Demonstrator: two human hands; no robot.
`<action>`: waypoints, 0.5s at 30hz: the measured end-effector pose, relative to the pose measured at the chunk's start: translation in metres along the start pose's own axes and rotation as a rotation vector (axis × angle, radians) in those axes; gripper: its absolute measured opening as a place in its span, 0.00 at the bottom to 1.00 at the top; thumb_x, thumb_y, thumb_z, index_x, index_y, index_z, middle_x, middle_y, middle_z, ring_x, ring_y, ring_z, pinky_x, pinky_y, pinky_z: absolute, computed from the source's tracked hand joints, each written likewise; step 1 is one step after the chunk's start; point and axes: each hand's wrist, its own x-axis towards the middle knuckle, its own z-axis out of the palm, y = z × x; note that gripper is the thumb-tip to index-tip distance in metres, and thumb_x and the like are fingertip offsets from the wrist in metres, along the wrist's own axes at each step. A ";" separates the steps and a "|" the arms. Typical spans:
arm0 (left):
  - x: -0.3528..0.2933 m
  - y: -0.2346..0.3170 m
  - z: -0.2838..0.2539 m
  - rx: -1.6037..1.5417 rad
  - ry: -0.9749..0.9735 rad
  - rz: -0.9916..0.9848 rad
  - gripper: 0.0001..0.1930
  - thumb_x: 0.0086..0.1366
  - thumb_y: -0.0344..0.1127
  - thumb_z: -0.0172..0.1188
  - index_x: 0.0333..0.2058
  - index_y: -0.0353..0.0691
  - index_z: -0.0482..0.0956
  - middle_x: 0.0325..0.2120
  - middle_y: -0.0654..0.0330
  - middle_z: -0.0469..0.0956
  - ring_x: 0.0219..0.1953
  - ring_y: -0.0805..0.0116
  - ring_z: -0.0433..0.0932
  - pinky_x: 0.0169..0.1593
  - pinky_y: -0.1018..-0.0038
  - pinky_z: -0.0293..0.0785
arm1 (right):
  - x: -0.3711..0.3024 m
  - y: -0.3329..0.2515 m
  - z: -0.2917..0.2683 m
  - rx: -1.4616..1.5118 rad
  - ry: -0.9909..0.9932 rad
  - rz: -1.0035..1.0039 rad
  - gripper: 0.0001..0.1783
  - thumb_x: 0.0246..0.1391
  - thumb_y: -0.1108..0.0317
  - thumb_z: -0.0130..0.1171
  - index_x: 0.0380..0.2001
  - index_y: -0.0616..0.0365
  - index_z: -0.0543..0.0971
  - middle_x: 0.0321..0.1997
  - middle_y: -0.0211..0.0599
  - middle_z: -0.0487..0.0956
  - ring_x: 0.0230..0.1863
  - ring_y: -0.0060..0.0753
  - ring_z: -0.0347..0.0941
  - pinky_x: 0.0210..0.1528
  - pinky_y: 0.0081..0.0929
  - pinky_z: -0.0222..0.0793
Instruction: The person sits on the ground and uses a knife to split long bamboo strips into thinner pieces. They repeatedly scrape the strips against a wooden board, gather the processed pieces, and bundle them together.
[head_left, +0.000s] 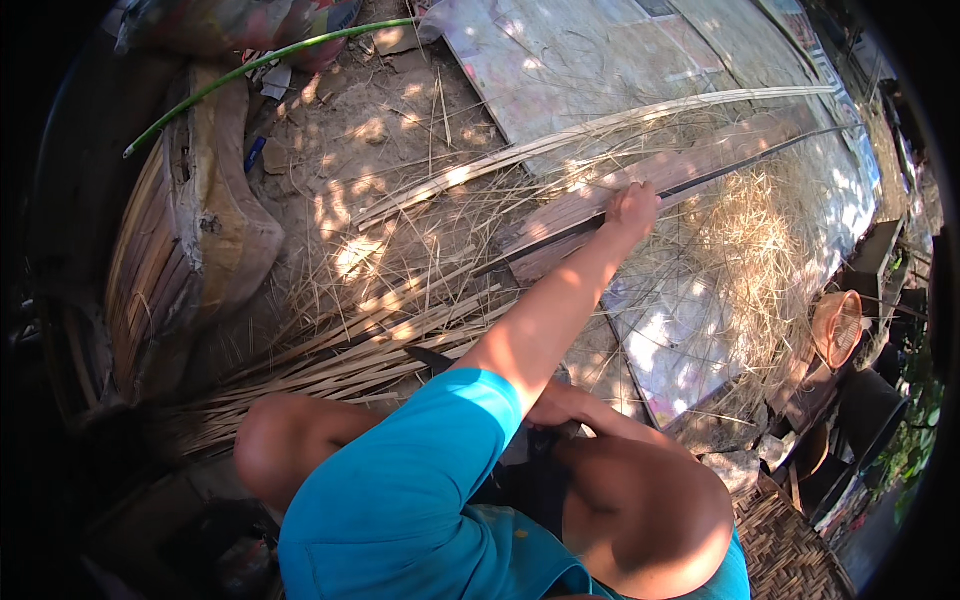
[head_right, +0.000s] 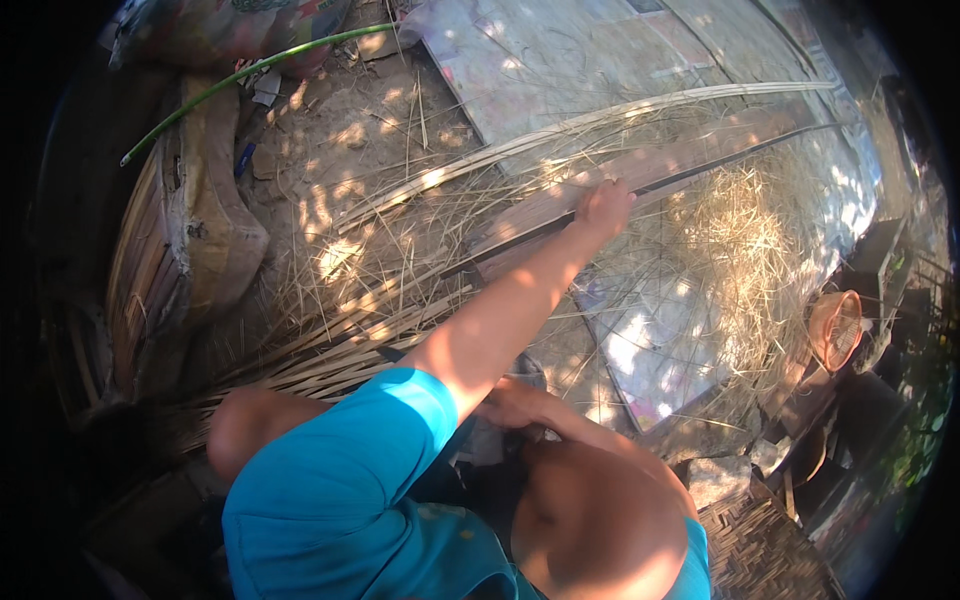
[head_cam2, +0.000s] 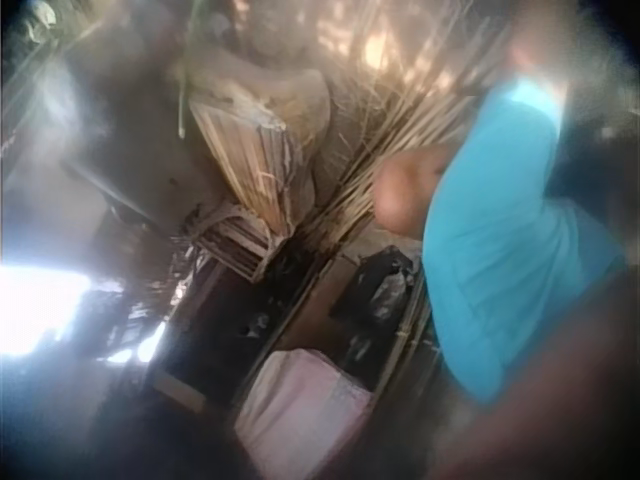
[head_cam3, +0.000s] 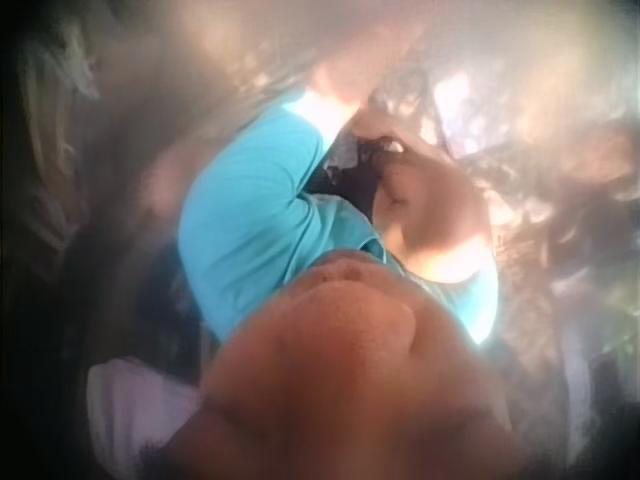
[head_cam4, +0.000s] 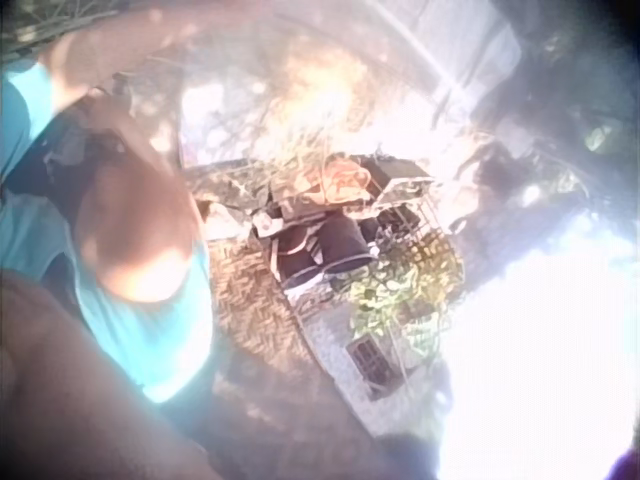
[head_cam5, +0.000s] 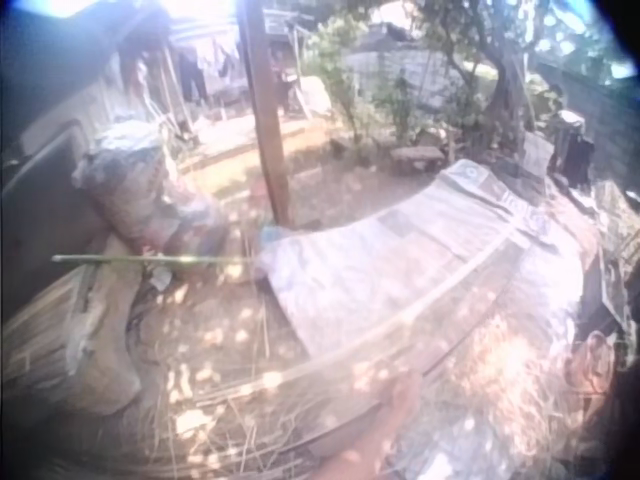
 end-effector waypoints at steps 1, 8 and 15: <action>-0.001 0.010 -0.004 0.015 -0.043 -0.012 0.21 0.75 0.48 0.50 0.48 0.35 0.78 0.42 0.44 0.83 0.48 0.45 0.82 0.52 0.52 0.77 | -0.002 -0.001 0.001 -0.047 -0.024 -0.053 0.21 0.70 0.54 0.49 0.48 0.63 0.76 0.30 0.40 0.82 0.26 0.29 0.80 0.29 0.31 0.76; 0.014 0.010 -0.008 0.073 -0.168 -0.068 0.25 0.77 0.53 0.44 0.50 0.35 0.77 0.41 0.46 0.85 0.47 0.47 0.83 0.52 0.54 0.77 | 0.019 0.028 -0.057 0.635 0.549 0.091 0.22 0.67 0.59 0.53 0.57 0.62 0.72 0.30 0.39 0.81 0.29 0.31 0.80 0.29 0.33 0.76; 0.001 0.007 -0.025 0.047 -0.222 0.052 0.23 0.78 0.50 0.41 0.54 0.38 0.77 0.45 0.47 0.83 0.50 0.46 0.81 0.54 0.53 0.76 | 0.013 0.032 -0.065 0.201 0.295 0.109 0.18 0.64 0.67 0.54 0.53 0.66 0.75 0.39 0.43 0.86 0.31 0.37 0.83 0.36 0.31 0.80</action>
